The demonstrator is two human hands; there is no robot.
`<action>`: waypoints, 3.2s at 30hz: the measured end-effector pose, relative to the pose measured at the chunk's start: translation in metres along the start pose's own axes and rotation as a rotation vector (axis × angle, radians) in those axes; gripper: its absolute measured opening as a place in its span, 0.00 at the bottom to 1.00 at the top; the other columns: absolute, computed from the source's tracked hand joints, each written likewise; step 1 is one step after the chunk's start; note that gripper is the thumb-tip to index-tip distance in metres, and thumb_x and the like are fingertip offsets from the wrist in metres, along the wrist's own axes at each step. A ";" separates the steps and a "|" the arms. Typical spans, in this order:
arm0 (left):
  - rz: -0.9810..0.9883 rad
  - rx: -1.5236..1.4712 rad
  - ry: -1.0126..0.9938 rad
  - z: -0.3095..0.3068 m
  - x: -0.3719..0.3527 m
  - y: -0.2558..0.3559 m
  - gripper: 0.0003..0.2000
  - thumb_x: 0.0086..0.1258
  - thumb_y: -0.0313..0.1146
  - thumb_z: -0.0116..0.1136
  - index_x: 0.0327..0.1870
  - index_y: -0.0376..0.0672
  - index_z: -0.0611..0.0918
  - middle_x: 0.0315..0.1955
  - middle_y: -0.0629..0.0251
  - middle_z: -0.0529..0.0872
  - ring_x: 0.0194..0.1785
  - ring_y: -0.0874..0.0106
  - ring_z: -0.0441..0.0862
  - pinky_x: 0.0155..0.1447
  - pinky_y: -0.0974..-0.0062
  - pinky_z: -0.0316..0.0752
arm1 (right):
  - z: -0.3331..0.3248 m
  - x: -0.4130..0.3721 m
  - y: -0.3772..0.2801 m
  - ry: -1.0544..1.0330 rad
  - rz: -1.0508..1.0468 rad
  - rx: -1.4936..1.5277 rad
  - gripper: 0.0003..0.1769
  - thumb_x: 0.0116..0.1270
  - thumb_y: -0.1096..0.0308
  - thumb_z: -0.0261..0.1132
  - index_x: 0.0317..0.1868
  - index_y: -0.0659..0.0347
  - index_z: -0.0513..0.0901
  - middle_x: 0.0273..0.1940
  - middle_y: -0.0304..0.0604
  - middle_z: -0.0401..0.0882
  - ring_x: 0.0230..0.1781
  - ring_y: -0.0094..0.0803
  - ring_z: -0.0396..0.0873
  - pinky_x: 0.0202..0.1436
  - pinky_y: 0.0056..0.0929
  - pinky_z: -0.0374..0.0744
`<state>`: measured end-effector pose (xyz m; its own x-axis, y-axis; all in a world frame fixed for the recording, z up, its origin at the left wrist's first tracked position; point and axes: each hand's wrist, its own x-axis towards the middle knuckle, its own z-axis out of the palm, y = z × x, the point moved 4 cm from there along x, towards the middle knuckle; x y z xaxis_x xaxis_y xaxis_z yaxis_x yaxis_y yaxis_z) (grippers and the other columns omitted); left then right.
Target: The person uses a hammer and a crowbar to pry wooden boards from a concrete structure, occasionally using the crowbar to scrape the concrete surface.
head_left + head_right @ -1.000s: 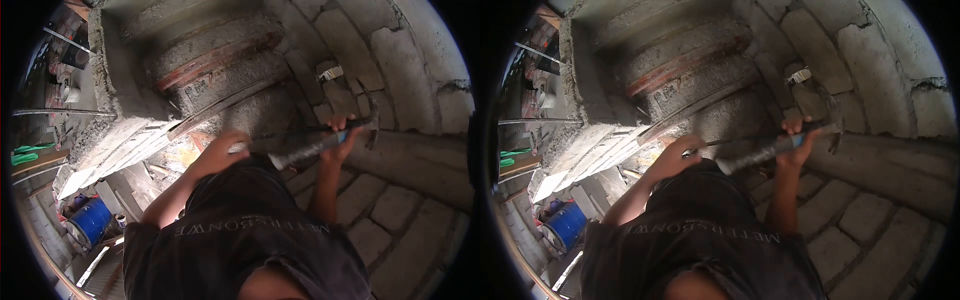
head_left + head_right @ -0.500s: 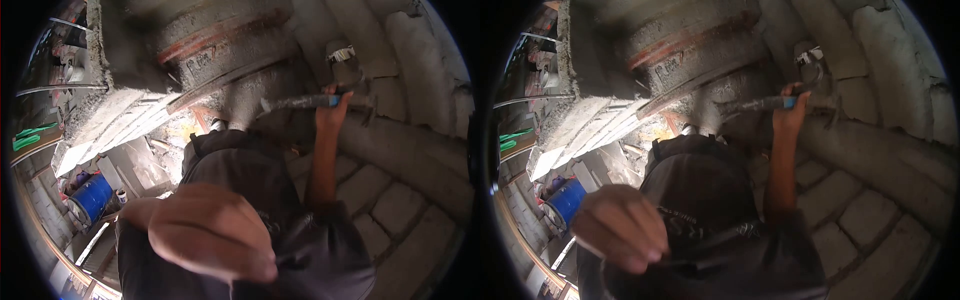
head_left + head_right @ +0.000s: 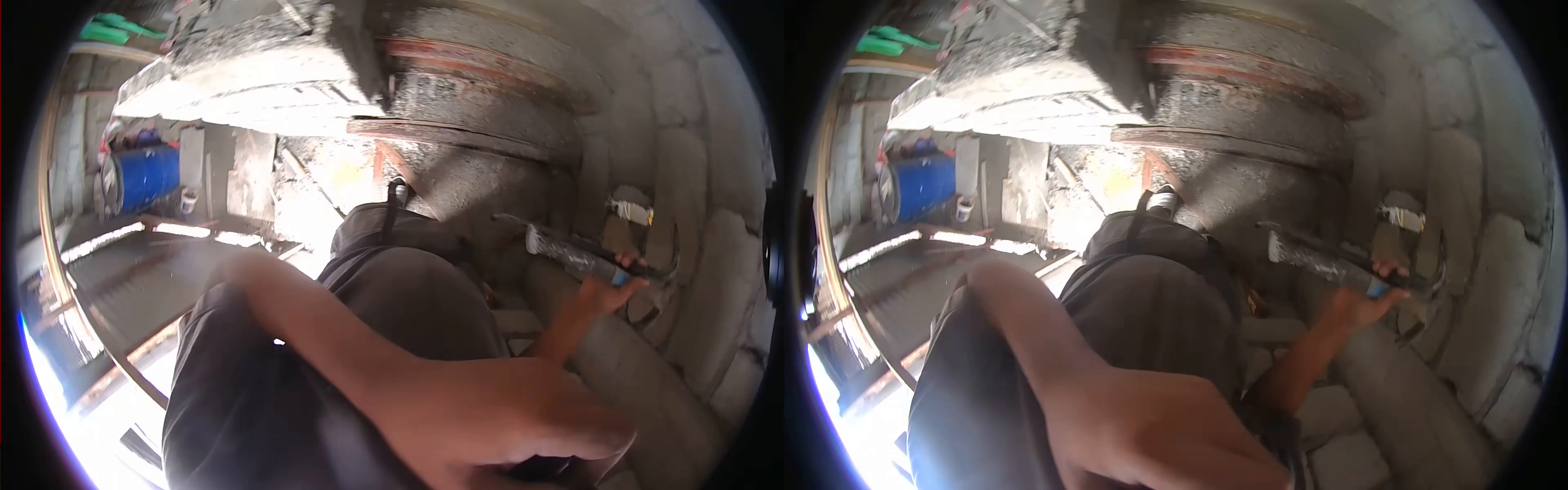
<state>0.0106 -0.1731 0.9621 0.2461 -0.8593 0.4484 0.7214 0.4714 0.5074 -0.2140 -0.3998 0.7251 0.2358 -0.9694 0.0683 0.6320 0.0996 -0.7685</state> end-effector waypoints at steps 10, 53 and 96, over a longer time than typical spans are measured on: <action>-0.225 0.334 -0.316 -0.058 -0.036 0.030 0.06 0.70 0.29 0.61 0.37 0.36 0.80 0.29 0.56 0.81 0.33 0.60 0.82 0.38 0.66 0.74 | 0.036 -0.018 0.011 -0.106 0.102 -0.019 0.26 0.71 0.40 0.58 0.53 0.52 0.69 0.39 0.36 0.67 0.45 0.30 0.67 0.61 0.36 0.67; -0.354 1.471 0.007 -0.326 -0.106 -0.088 0.14 0.56 0.32 0.63 0.42 0.39 0.78 0.35 0.51 0.82 0.45 0.50 0.79 0.50 0.54 0.72 | 0.214 -0.072 -0.004 -0.245 0.061 0.433 0.17 0.73 0.52 0.60 0.51 0.56 0.73 0.34 0.30 0.73 0.43 0.27 0.71 0.65 0.42 0.61; -0.430 1.595 0.225 -0.573 -0.158 -0.091 0.17 0.66 0.42 0.64 0.31 0.35 0.77 0.33 0.51 0.80 0.45 0.51 0.76 0.52 0.56 0.71 | 0.186 -0.059 0.234 -0.209 0.522 0.110 0.26 0.77 0.48 0.44 0.23 0.50 0.74 0.16 0.32 0.67 0.26 0.27 0.63 0.52 0.31 0.60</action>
<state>0.2769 -0.1935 0.4235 0.4022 -0.9142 0.0502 -0.5485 -0.1967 0.8127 0.0569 -0.2773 0.6596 0.6718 -0.7211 -0.1696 0.4628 0.5873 -0.6641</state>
